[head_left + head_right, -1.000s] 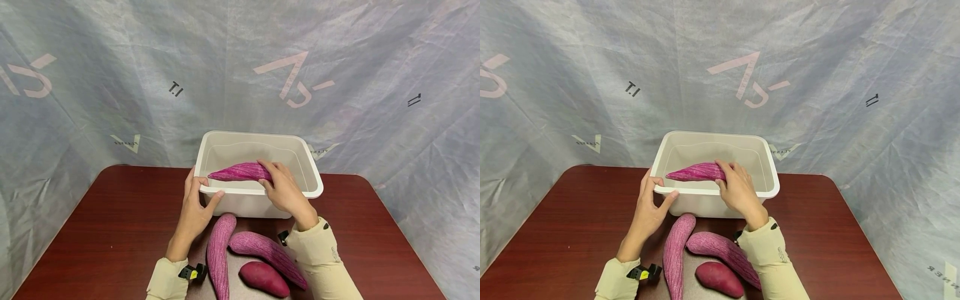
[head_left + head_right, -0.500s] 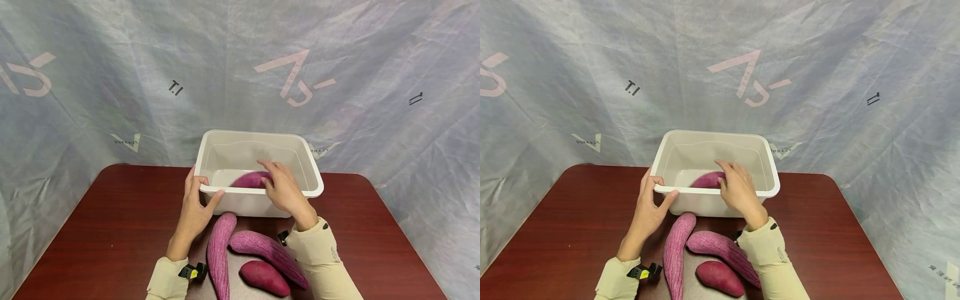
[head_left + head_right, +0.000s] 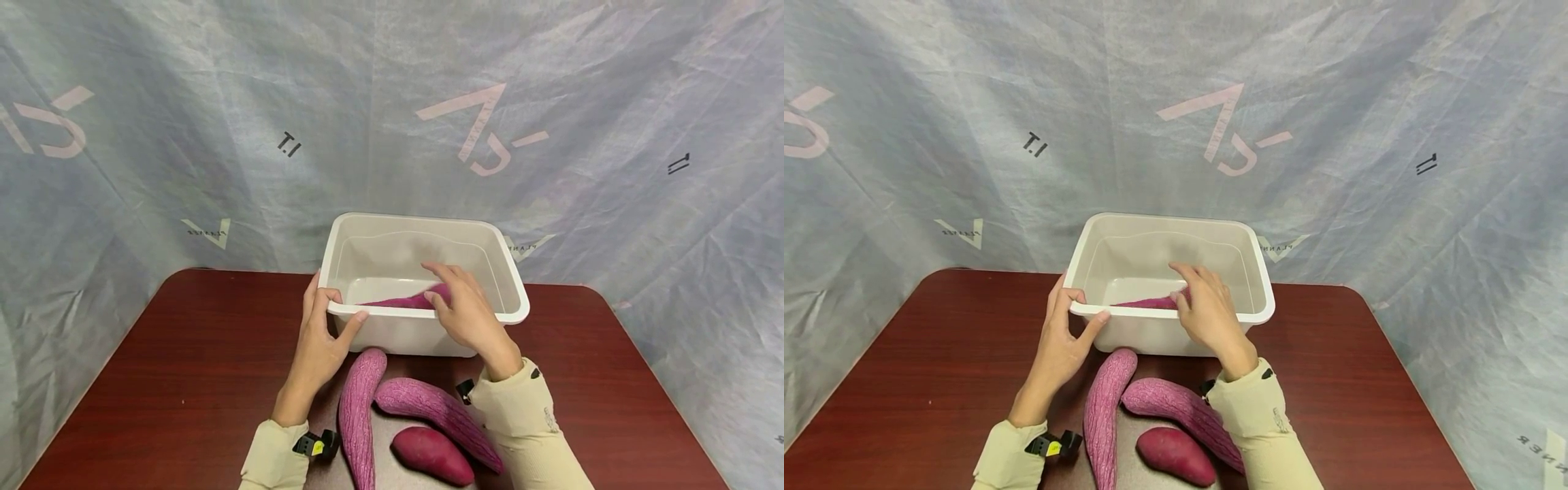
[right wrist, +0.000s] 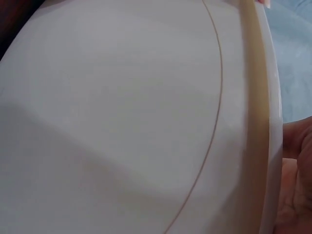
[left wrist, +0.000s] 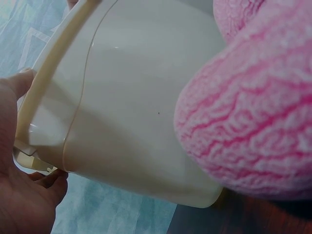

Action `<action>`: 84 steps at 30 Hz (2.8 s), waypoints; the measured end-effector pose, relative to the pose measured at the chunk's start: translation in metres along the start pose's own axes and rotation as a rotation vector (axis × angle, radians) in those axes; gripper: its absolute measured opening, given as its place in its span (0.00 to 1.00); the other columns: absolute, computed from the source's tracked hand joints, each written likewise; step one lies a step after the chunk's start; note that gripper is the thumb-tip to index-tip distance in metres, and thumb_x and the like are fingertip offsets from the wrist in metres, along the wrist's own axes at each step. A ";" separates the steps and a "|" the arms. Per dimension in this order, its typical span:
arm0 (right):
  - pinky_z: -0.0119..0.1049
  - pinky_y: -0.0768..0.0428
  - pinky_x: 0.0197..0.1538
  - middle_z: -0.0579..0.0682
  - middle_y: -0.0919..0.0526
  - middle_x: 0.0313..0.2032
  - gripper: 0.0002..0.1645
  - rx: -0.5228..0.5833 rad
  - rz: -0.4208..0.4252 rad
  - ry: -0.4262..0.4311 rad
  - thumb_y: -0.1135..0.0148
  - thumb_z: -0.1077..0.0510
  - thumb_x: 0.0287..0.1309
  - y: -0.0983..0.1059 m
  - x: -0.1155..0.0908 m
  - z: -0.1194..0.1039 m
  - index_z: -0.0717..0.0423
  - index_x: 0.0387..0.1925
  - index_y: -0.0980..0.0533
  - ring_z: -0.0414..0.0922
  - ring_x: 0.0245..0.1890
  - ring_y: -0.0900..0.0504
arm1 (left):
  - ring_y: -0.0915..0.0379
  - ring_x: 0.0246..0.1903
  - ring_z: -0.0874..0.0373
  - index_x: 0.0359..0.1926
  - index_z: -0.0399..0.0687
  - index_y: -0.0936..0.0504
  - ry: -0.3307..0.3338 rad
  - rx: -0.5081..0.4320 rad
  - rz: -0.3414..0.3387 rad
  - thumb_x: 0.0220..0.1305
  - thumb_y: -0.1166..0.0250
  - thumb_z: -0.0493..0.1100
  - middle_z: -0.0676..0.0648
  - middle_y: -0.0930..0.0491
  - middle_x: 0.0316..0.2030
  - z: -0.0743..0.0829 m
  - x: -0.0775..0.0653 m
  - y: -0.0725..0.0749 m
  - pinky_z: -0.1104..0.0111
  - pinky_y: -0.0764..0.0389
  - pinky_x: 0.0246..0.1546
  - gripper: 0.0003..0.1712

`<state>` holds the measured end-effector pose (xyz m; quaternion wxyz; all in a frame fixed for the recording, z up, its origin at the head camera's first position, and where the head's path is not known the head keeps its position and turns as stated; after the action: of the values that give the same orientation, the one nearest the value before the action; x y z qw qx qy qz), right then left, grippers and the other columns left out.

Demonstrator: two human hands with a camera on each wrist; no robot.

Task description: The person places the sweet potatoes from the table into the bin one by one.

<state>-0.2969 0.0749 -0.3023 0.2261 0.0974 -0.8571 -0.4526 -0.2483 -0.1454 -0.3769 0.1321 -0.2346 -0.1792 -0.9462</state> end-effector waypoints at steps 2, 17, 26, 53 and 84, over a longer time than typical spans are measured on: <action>0.58 0.35 0.70 0.59 0.24 0.64 0.29 0.006 0.006 0.010 0.38 0.58 0.66 0.000 -0.001 0.000 0.51 0.68 0.29 0.59 0.68 0.30 | 0.45 0.74 0.45 0.43 0.46 0.36 0.000 0.000 -0.002 0.62 0.28 0.49 0.46 0.51 0.78 0.000 0.000 0.000 0.42 0.38 0.67 0.24; 0.56 0.36 0.71 0.55 0.24 0.65 0.31 0.057 0.023 0.045 0.35 0.52 0.65 0.008 -0.020 -0.009 0.49 0.68 0.29 0.56 0.69 0.30 | 0.45 0.75 0.40 0.45 0.47 0.35 0.001 -0.016 -0.005 0.63 0.29 0.49 0.47 0.51 0.78 0.002 0.000 0.001 0.40 0.39 0.69 0.24; 0.56 0.37 0.71 0.55 0.25 0.66 0.33 0.036 0.030 0.030 0.33 0.51 0.64 0.009 -0.032 -0.010 0.50 0.69 0.30 0.56 0.70 0.32 | 0.44 0.74 0.42 0.45 0.46 0.35 -0.008 -0.007 -0.002 0.62 0.28 0.48 0.46 0.50 0.78 0.002 0.000 -0.001 0.41 0.38 0.68 0.24; 0.47 0.32 0.67 0.45 0.25 0.65 0.34 -0.006 0.078 0.130 0.31 0.51 0.62 0.017 -0.075 -0.034 0.44 0.68 0.30 0.46 0.65 0.29 | 0.44 0.74 0.41 0.45 0.45 0.36 -0.012 -0.023 -0.010 0.63 0.29 0.46 0.45 0.51 0.78 0.000 0.001 0.000 0.41 0.38 0.68 0.23; 0.56 0.33 0.66 0.46 0.24 0.63 0.35 -0.013 0.007 0.116 0.30 0.49 0.60 -0.006 -0.098 -0.019 0.47 0.67 0.29 0.48 0.66 0.28 | 0.45 0.74 0.41 0.46 0.46 0.35 -0.004 -0.013 -0.014 0.63 0.29 0.47 0.45 0.51 0.78 0.000 0.000 0.000 0.41 0.38 0.68 0.23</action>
<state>-0.2017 0.0939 -0.3274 0.2776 0.1188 -0.8399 -0.4509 -0.2479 -0.1456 -0.3768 0.1238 -0.2360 -0.1751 -0.9478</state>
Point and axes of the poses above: each hand's wrist, its own x-axis towards the middle knuckle, its own y-axis out of the back of the hand, z = x × y, the point moved 7 cm from there along x, towards the middle knuckle
